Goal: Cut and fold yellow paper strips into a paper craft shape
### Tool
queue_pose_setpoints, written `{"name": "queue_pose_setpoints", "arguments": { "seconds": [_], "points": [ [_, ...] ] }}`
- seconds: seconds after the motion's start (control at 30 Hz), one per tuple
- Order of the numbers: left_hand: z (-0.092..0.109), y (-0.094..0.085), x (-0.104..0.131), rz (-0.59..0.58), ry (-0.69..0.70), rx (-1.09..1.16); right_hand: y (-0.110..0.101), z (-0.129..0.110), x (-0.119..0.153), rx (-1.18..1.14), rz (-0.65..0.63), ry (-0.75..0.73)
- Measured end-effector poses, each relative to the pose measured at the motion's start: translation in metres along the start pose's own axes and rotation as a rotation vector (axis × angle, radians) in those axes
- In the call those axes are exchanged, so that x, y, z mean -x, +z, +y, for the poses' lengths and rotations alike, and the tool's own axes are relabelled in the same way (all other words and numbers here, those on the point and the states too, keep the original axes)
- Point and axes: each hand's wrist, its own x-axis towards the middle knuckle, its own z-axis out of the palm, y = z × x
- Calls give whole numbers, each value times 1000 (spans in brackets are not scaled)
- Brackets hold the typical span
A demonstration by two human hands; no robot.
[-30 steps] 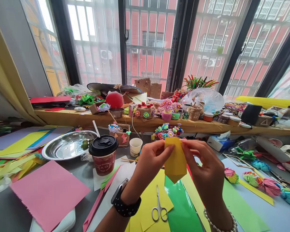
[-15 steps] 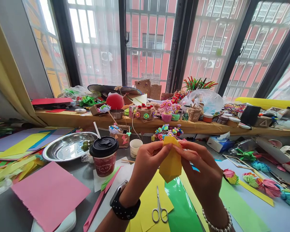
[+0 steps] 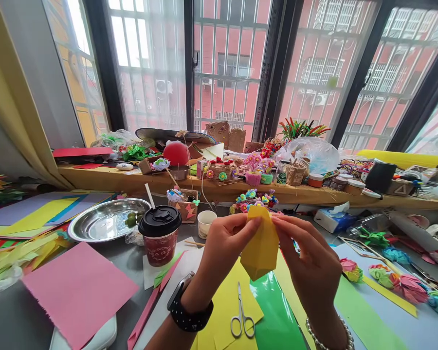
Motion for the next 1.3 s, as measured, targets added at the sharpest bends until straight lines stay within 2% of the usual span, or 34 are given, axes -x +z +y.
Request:
{"name": "queue_pose_setpoints", "arguments": {
  "seconds": [0.2, 0.53, 0.8, 0.97, 1.3],
  "points": [
    [-1, 1, 0, -14, 3, 56, -4, -2, -3, 113, -75, -129],
    [2, -1, 0, 4, 4, 127, -3, -3, -4, 100, -198, -154],
    [-2, -1, -2, -3, -56, 242, -4, -3, -4, 78, -279, -138],
    [-3, 0, -1, 19, -49, 295, -3, -2, -4, 88, -270, -143],
    [1, -3, -1, 24, -71, 298, -7, 2, -1, 207, -262, -313]
  ]
}}
